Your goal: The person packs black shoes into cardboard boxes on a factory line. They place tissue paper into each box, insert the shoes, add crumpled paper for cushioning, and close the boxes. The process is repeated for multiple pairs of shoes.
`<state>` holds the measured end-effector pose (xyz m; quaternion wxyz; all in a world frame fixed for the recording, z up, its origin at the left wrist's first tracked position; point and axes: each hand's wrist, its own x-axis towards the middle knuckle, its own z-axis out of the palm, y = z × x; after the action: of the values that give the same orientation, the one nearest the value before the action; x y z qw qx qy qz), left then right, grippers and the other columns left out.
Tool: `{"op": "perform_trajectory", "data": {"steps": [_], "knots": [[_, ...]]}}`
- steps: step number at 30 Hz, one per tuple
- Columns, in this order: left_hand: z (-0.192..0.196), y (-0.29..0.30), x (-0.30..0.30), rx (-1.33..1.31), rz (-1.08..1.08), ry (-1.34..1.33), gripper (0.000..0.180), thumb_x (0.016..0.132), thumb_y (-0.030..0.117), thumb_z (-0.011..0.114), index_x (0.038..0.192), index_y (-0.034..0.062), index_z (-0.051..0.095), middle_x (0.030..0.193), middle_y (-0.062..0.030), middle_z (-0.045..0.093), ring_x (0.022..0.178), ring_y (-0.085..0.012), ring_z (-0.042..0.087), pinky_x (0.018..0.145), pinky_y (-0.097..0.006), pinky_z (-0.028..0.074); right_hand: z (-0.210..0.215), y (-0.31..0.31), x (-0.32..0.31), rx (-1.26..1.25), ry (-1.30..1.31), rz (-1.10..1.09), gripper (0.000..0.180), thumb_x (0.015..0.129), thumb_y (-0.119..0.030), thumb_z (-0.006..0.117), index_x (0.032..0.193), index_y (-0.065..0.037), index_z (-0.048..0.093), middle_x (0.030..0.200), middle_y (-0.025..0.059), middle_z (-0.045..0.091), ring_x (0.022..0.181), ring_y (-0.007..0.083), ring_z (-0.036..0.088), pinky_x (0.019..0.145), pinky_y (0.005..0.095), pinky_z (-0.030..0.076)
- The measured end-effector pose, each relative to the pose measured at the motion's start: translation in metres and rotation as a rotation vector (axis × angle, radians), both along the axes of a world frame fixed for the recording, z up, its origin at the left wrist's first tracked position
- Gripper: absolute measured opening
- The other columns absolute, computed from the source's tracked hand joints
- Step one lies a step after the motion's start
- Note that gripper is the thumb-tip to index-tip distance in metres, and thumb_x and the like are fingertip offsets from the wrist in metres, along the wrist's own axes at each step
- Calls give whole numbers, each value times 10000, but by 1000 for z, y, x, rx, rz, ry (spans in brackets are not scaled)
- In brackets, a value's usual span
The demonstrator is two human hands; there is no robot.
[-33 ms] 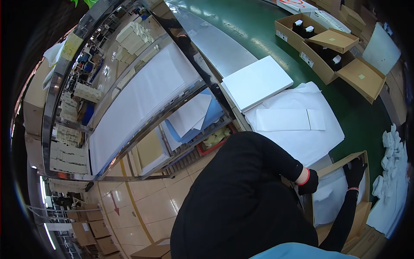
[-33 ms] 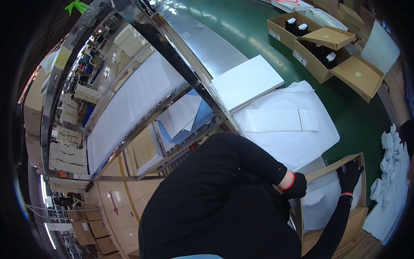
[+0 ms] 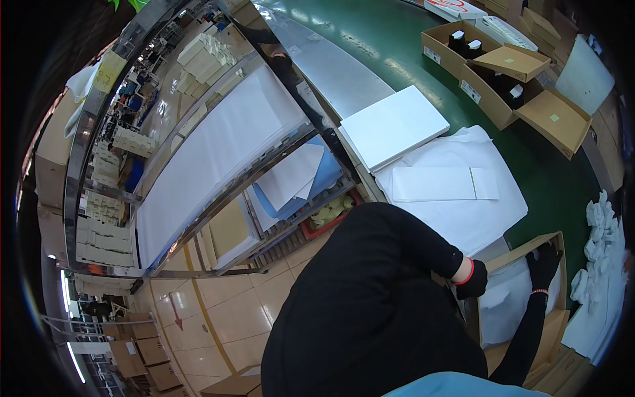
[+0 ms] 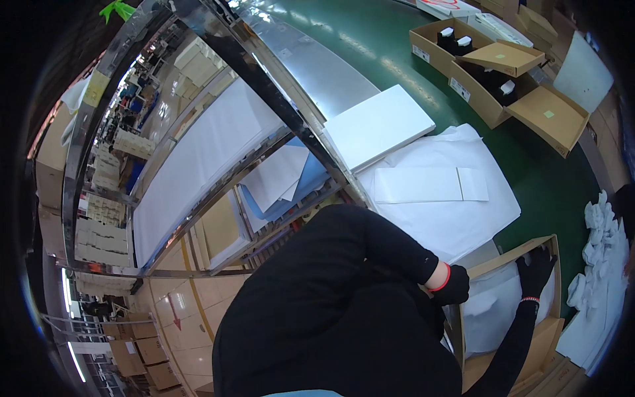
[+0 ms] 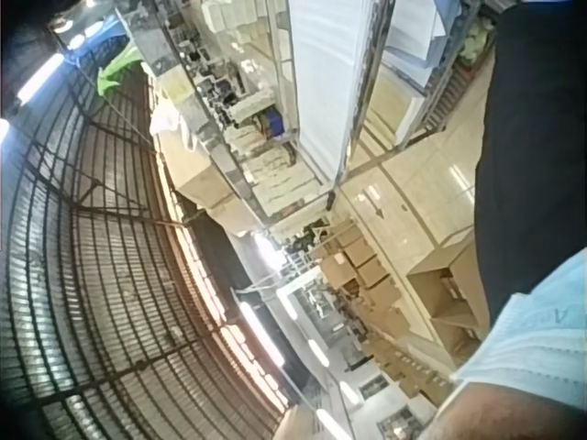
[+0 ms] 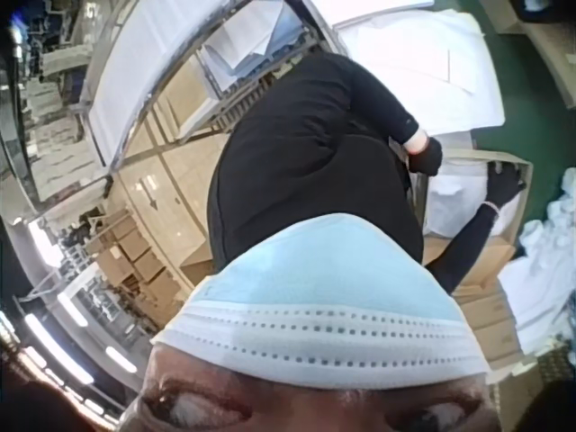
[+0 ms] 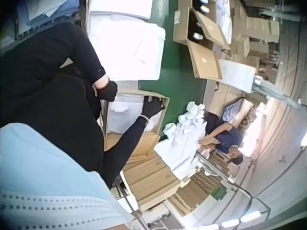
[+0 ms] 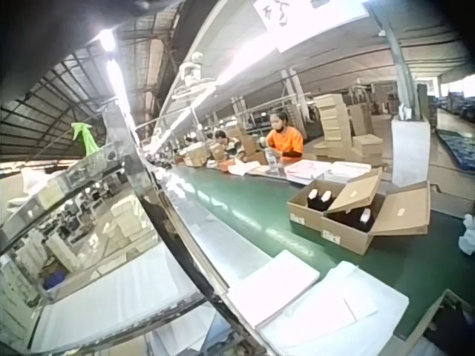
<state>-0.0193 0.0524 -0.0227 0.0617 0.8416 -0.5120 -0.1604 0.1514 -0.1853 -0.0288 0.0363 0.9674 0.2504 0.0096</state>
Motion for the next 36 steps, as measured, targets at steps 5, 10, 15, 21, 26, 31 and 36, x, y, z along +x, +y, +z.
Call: {"op": "perform_trajectory", "data": {"steps": [5,10,15,21,26,31,36], "knots": [[16,10,-9,-158,85,10,332,689,372,724,916,134,686,840,-99,695,816,-318,677,704,-430,532,-17,-14,-5,475,-74,-25,800,713,-78,736,1412,-68,346,1440,159,388,1341,326,360,1131,375,268],[16,16,-17,-279,180,37,353,682,356,735,924,113,650,828,-111,682,810,-328,670,702,-434,527,-1,18,-27,535,-34,93,932,758,32,639,1517,-87,111,1532,177,242,1386,341,288,1143,386,243],[21,17,-32,-290,230,67,364,706,331,713,951,80,616,898,-124,643,829,-331,661,698,-432,524,-18,15,-21,432,-21,-7,874,809,-4,567,1519,-85,64,1535,207,213,1385,350,284,1140,407,236],[7,3,-40,-285,273,73,371,708,319,713,955,57,624,902,-132,656,844,-325,665,715,-431,531,-68,-10,-3,382,-51,-62,829,796,-30,509,1511,-43,88,1546,227,168,1422,378,186,1135,465,218],[-9,3,-50,-370,364,38,320,733,279,677,942,43,626,907,-144,657,833,-327,665,709,-429,529,5,64,-33,-537,95,-285,697,879,-210,452,1498,-43,179,1525,220,239,1431,382,172,1165,463,136],[-14,-16,-43,-446,410,311,353,787,242,614,1035,-9,599,980,-181,622,834,-364,636,689,-427,510,-103,-47,28,641,26,-313,594,913,-230,528,1418,-2,315,1324,177,494,1166,292,516,1056,432,360],[27,38,-47,-462,296,241,571,792,104,686,1313,48,459,1075,-150,619,818,-317,675,680,-389,532,58,62,-48,-138,-140,-215,786,811,-422,640,1431,-42,339,1443,203,382,1377,388,291,1116,638,66]]}}
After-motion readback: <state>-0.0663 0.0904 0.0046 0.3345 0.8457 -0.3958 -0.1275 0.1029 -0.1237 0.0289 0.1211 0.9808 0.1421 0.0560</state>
